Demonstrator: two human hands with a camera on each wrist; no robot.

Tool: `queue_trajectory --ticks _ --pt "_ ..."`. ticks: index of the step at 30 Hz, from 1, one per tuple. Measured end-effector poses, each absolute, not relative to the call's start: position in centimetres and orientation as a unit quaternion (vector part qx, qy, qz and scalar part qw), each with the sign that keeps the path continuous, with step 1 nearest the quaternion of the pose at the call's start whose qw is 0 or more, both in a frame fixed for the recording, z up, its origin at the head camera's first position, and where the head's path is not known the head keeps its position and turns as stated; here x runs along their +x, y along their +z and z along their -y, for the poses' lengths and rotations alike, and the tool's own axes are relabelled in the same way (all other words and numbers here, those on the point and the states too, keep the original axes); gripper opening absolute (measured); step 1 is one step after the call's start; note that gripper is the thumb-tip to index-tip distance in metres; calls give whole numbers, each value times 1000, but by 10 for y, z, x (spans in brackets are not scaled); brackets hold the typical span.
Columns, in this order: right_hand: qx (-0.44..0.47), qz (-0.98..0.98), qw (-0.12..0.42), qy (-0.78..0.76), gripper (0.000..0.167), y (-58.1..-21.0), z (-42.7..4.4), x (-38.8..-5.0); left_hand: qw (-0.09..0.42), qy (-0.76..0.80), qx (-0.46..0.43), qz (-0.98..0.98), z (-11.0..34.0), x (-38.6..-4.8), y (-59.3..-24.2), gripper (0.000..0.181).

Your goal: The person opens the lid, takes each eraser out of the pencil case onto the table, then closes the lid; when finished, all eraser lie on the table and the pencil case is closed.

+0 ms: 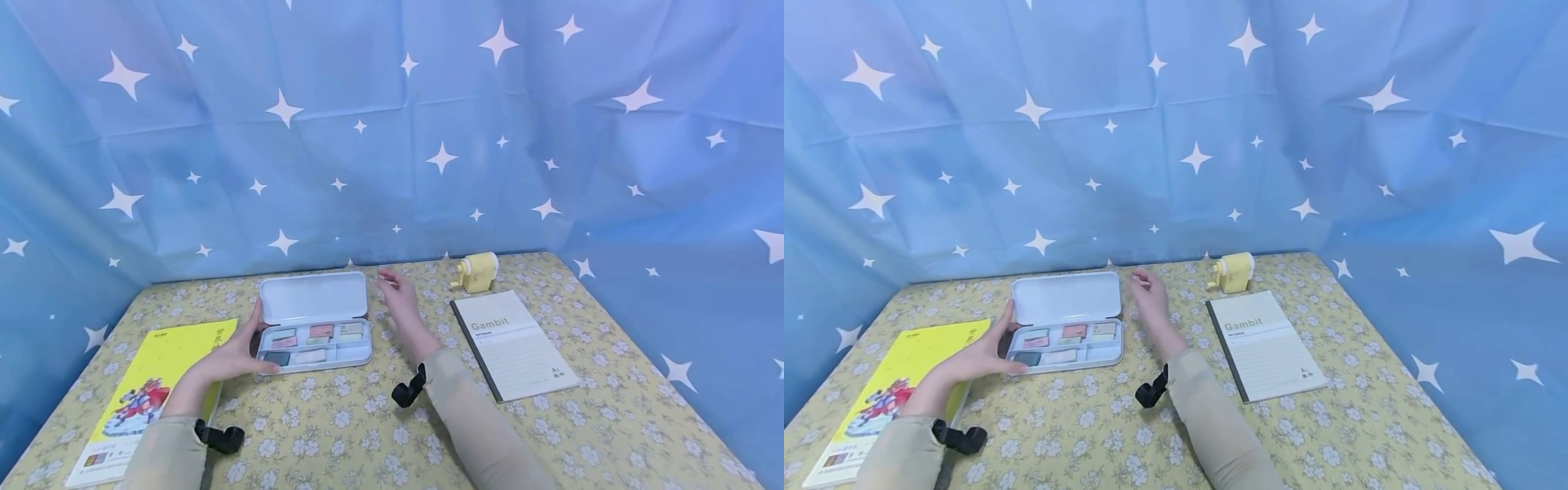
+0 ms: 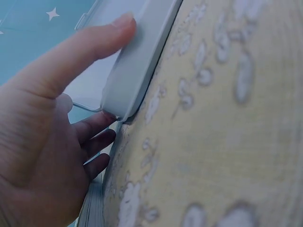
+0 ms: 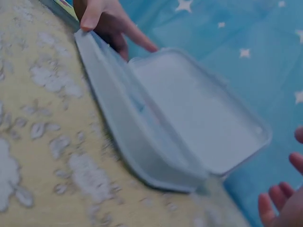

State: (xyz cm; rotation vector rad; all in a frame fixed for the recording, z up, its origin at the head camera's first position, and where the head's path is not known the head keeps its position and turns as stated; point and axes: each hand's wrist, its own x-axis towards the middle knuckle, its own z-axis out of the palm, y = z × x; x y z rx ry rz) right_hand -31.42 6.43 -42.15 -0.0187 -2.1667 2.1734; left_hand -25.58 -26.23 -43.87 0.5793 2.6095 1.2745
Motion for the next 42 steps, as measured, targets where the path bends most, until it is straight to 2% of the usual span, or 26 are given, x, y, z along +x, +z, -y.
queue_trajectory --ticks 4,7,10,16,19,26,35,42 --pt "22 731 73 678 33 -404 -62 -308 97 437 197 -872 264 -254 -438 132" --pt "78 740 68 664 33 -390 -57 -299 98 437 197 -872 266 -253 -438 131" --pt "154 757 20 635 35 -384 -52 -293 97 429 197 -876 267 -254 -439 130" --pt "335 785 -124 506 36 -386 -40 -298 99 436 200 -872 268 -255 -443 129" --pt "385 788 -170 450 36 -386 -35 -302 100 438 197 -871 268 -255 -443 129" --pt "419 791 -240 376 41 -387 -24 -310 99 420 184 -883 265 -253 -441 129" --pt "435 809 -250 306 42 -390 -13 -312 100 414 184 -886 264 -254 -440 128" --pt "462 802 -261 273 53 -391 -5 -313 103 410 181 -888 264 -253 -439 128"
